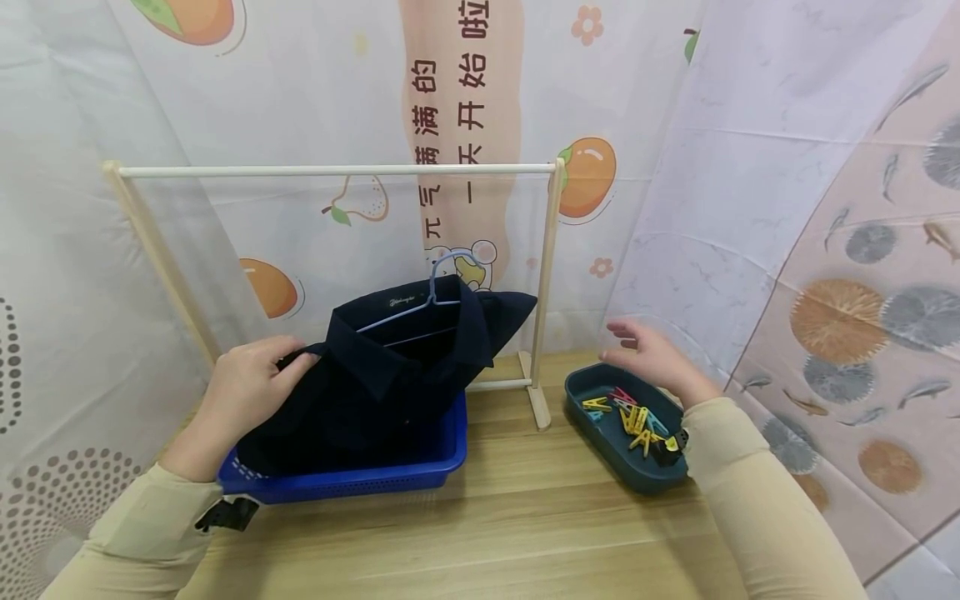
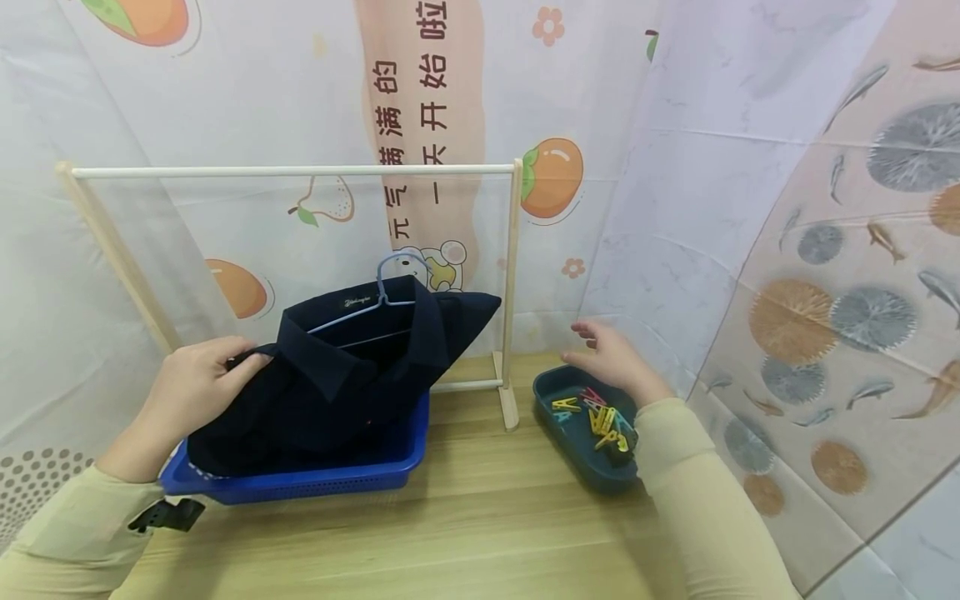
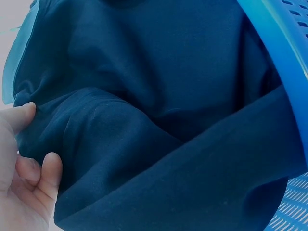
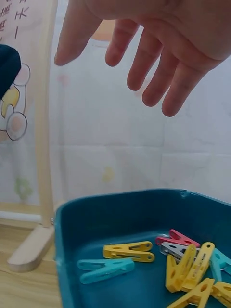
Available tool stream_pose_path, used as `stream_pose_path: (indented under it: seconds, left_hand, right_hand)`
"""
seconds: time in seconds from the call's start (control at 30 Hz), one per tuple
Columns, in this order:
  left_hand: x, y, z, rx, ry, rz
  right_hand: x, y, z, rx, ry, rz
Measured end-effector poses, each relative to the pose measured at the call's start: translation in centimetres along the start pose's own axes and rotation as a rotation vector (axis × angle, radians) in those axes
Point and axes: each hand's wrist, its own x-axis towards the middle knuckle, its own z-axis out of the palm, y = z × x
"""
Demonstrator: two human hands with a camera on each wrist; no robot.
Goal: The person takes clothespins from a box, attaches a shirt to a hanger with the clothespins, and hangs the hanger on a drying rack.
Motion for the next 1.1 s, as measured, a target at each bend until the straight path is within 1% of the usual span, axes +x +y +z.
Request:
stream_pose_path:
  seconds: [0.2,0.33,0.5,0.73,0.97,1.1]
  left_hand:
    - [0.0,0.0,-0.1,-0.004,-0.009,-0.002]
    - [0.0,-0.1,-0.1,-0.008,-0.012,-0.005]
    - [-0.1,-0.1,-0.1,-0.009,-0.008,-0.003]
    - [-0.2,-0.1,-0.1,-0.008,-0.018,-0.017]
    - [-0.2,-0.1,-0.2,-0.007,-0.009,-0.014]
    - [-0.2,-0.2,-0.2,-0.006,-0.006,-0.018]
  right_hand:
    - [0.7,1.4,0.3,-0.110,-0.031,-0.026]
    - [1.2,2.2,0.6,-0.156,-0.053,-0.033]
    - [1.6,3.0,0.8,-0.176,-0.070,-0.025]
    - [2.1,3.9,1.1,-0.210,-0.107,-0.003]
    - [2.3,4.8,1.4,-0.230,-0.126,-0.028]
    - [2.3,5.3,1.6,-0.241,-0.144,-0.027]
